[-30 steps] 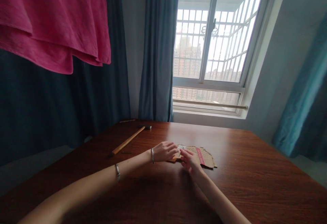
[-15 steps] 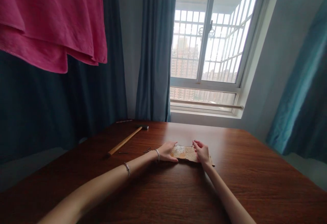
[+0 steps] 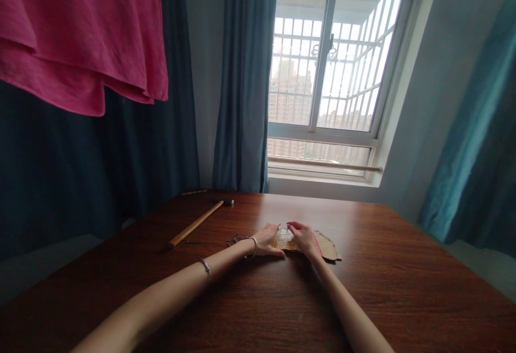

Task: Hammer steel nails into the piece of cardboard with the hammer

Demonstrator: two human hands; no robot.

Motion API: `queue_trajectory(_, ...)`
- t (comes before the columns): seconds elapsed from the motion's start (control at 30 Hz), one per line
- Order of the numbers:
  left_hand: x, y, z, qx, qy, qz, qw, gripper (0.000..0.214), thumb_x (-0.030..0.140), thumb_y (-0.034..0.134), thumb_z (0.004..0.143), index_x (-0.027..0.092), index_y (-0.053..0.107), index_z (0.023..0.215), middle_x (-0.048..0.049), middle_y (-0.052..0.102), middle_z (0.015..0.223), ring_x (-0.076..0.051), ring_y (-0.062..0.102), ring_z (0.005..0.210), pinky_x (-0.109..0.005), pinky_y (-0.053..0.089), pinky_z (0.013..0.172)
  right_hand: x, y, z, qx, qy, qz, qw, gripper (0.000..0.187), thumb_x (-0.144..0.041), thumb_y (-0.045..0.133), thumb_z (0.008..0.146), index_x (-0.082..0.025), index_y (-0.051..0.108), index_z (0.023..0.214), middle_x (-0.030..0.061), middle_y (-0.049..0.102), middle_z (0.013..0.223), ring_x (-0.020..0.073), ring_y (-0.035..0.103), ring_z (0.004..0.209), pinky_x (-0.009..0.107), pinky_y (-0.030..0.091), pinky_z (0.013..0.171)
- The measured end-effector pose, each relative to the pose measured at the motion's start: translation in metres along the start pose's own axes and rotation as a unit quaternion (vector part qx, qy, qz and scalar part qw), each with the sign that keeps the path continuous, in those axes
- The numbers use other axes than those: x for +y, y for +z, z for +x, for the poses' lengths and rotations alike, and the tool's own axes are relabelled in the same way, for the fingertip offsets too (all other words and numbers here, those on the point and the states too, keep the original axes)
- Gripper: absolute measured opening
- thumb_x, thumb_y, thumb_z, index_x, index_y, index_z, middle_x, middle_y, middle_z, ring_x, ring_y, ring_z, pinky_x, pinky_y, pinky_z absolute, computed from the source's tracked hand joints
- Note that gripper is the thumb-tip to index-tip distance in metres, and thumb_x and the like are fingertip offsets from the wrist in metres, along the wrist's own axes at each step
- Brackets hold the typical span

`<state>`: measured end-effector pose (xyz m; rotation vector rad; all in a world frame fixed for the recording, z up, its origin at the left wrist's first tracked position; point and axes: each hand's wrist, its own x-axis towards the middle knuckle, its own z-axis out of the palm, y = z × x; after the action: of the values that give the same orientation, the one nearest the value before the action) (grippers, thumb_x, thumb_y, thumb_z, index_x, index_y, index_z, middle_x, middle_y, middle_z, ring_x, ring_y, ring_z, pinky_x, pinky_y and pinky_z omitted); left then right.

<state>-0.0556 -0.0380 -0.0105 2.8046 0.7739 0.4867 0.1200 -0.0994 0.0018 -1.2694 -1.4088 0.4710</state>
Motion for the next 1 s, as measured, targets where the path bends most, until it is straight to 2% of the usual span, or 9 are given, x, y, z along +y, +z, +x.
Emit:
queue_trajectory(0.27,0.003,0.000,-0.003,0.007,-0.013,-0.008,1.000,0.106,0.070,0.061,0.050,0.010,0.027,0.131,-0.0190,0.041,0.125,-0.033,0.039,0.114,-0.043,0.030,0.097,0.004,0.006,0.000,-0.007,-0.021,-0.048,0.999,0.027,-0.034,0.049,0.074,-0.019,0.071,0.081,0.0056,0.071,0.078,0.0185,0.063,0.070,0.030,0.048,0.069)
queue_trajectory(0.5,0.005,-0.005,-0.004,0.013,-0.017,-0.048,0.999,0.102,0.063,0.066,0.050,0.014,0.030,0.131,-0.0157,0.045,0.125,-0.032,0.040,0.113,-0.042,0.030,0.097,0.009,0.010,-0.002,-0.019,-0.030,-0.099,0.994,0.026,-0.031,0.048,0.076,-0.019,0.069,0.085,0.0053,0.070,0.080,0.0177,0.062,0.073,0.027,0.046,0.071)
queue_trajectory(0.57,0.007,-0.010,-0.004,0.013,-0.018,-0.068,0.997,0.087,0.061,0.062,0.058,0.014,0.038,0.127,-0.0132,0.050,0.120,-0.029,0.044,0.109,-0.038,0.034,0.094,0.009,0.010,-0.003,-0.024,-0.033,-0.116,0.992,0.026,-0.030,0.047,0.076,-0.020,0.069,0.086,0.0047,0.070,0.081,0.0171,0.062,0.074,0.026,0.046,0.072)
queue_trajectory(0.63,0.009,-0.016,-0.002,0.021,-0.027,-0.089,0.995,0.060,0.055,0.053,0.071,0.015,0.051,0.116,-0.0092,0.057,0.109,-0.024,0.050,0.102,-0.034,0.037,0.089,0.008,0.009,-0.004,-0.030,-0.036,-0.132,0.990,0.025,-0.028,0.047,0.076,-0.021,0.069,0.085,0.0043,0.069,0.081,0.0163,0.061,0.075,0.025,0.045,0.072)
queue_trajectory(0.7,0.011,-0.019,0.000,0.056,-0.048,-0.102,0.992,0.042,0.048,0.047,0.078,0.015,0.062,0.100,-0.0067,0.063,0.097,-0.021,0.054,0.094,-0.030,0.040,0.085,0.005,0.008,-0.006,-0.034,-0.037,-0.148,0.988,0.023,-0.027,0.048,0.076,-0.021,0.069,0.082,0.0043,0.068,0.080,0.0155,0.060,0.074,0.024,0.044,0.071)
queue_trajectory(0.83,0.019,-0.014,0.008,0.152,-0.110,-0.141,0.972,0.033,0.043,0.054,0.074,0.016,0.067,0.087,-0.0051,0.066,0.087,-0.018,0.058,0.084,-0.027,0.044,0.077,-0.001,0.005,-0.010,-0.033,-0.040,-0.170,0.984,0.021,-0.025,0.049,0.075,-0.020,0.069,0.078,0.0046,0.066,0.080,0.0139,0.059,0.071,0.022,0.044,0.069)
queue_trajectory(1.0,0.027,0.003,0.023,0.166,-0.166,-0.248,0.940,0.028,0.036,0.057,0.072,0.013,0.068,0.084,-0.0054,0.068,0.081,-0.015,0.061,0.072,-0.024,0.047,0.068,-0.004,0.006,-0.013,-0.026,-0.046,-0.183,0.982,0.021,-0.023,0.048,0.075,-0.021,0.068,0.073,0.0046,0.065,0.080,0.0134,0.059,0.072,0.021,0.043,0.069)
